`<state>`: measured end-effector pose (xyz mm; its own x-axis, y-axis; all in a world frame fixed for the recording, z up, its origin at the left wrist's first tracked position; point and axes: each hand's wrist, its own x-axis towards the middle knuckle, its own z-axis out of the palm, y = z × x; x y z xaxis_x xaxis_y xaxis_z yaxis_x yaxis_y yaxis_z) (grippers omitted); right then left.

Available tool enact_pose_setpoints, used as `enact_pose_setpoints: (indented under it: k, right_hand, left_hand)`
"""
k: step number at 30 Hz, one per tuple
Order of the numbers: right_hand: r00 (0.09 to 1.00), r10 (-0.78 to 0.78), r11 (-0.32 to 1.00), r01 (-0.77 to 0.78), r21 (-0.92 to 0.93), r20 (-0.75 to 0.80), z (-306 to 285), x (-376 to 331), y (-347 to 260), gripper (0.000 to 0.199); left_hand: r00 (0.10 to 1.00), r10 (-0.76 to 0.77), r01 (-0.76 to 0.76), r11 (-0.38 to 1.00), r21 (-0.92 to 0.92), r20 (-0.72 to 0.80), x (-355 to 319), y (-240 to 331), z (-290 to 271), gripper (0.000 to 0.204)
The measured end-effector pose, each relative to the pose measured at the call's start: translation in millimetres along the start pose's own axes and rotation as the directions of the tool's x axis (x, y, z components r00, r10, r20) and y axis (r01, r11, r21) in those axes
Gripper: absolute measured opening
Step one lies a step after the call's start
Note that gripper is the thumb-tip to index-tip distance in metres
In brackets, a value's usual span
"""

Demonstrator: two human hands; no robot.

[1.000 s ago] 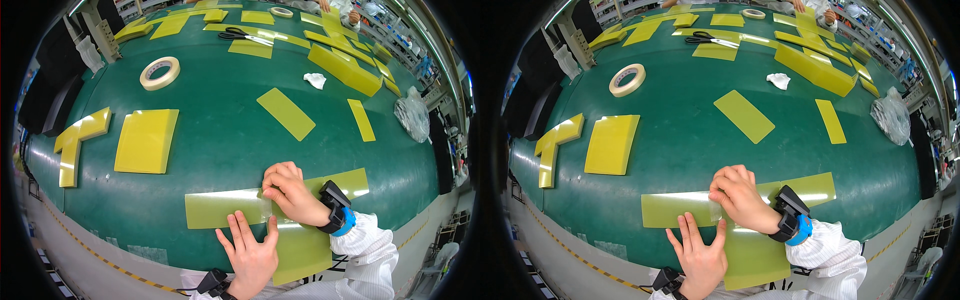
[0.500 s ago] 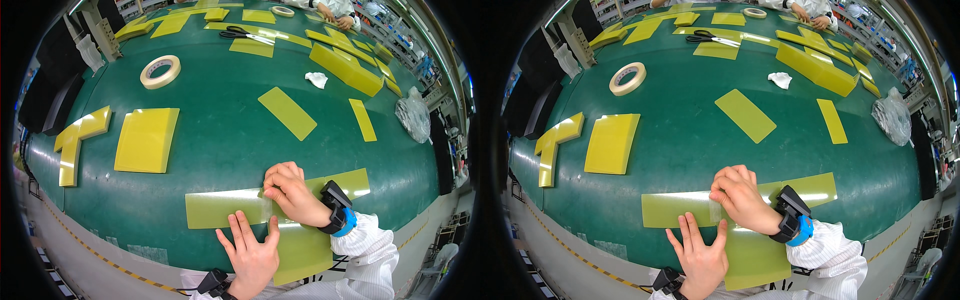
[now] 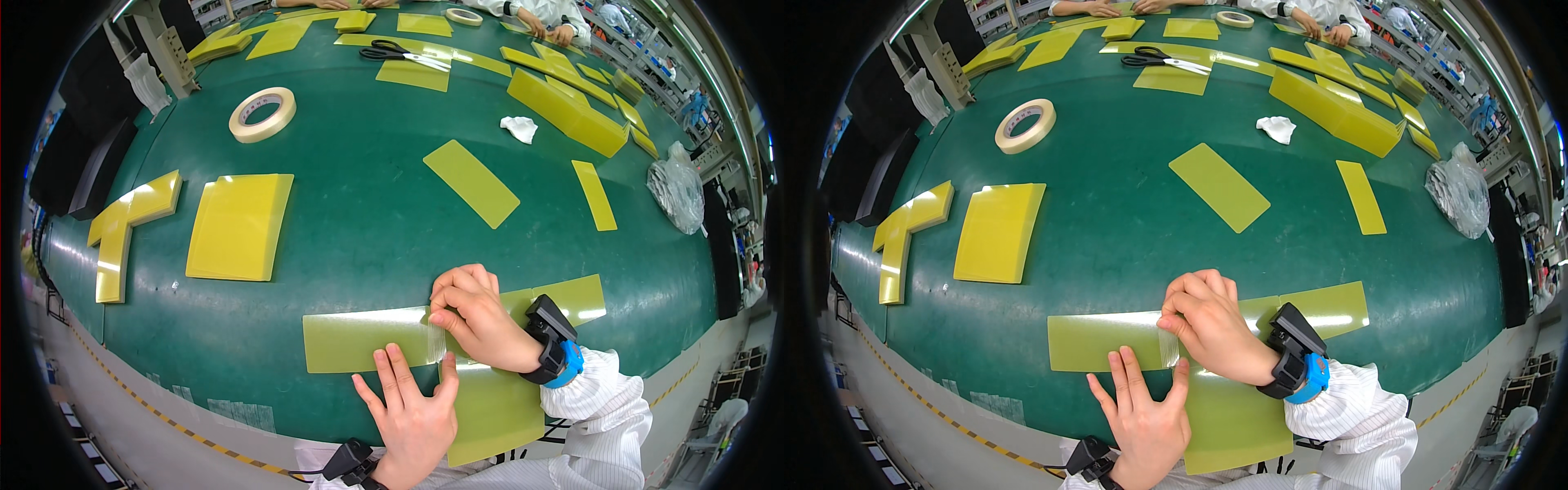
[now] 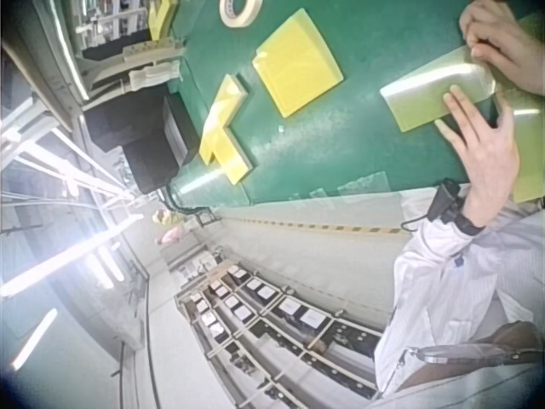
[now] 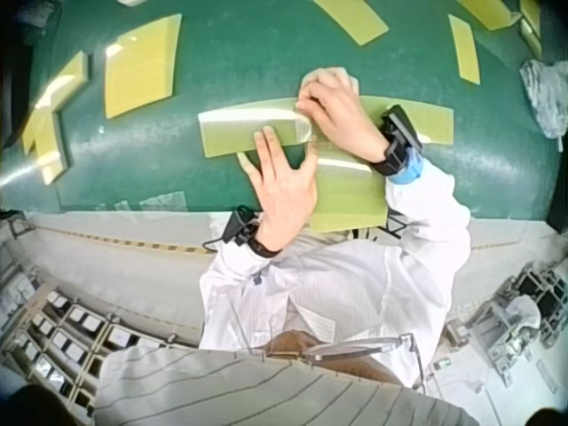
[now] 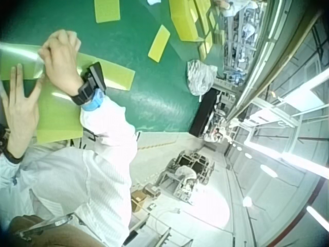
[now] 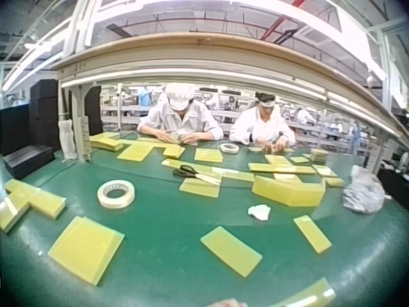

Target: Assembling yellow plastic components using tape and scissors at a factory workstation.

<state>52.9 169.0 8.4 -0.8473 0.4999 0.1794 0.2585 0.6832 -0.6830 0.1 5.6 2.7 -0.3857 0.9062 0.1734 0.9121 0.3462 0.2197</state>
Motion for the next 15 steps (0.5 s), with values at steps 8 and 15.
enact_pose_setpoints:
  k: [8,15]
  right_hand:
    - [1.000,0.001,0.999,-0.001,-0.048,-0.007,-2.4,1.4,-2.6,0.006]
    - [0.999,0.046,0.999,-0.046,0.004,-0.005,-4.3,0.0,-4.3,0.005]
  left_hand:
    - [0.999,-0.006,0.006,1.000,-0.009,-0.046,0.0,-0.5,3.2,0.038]
    - [0.994,-0.045,0.039,0.997,-0.061,-0.100,-3.1,3.3,8.7,0.039]
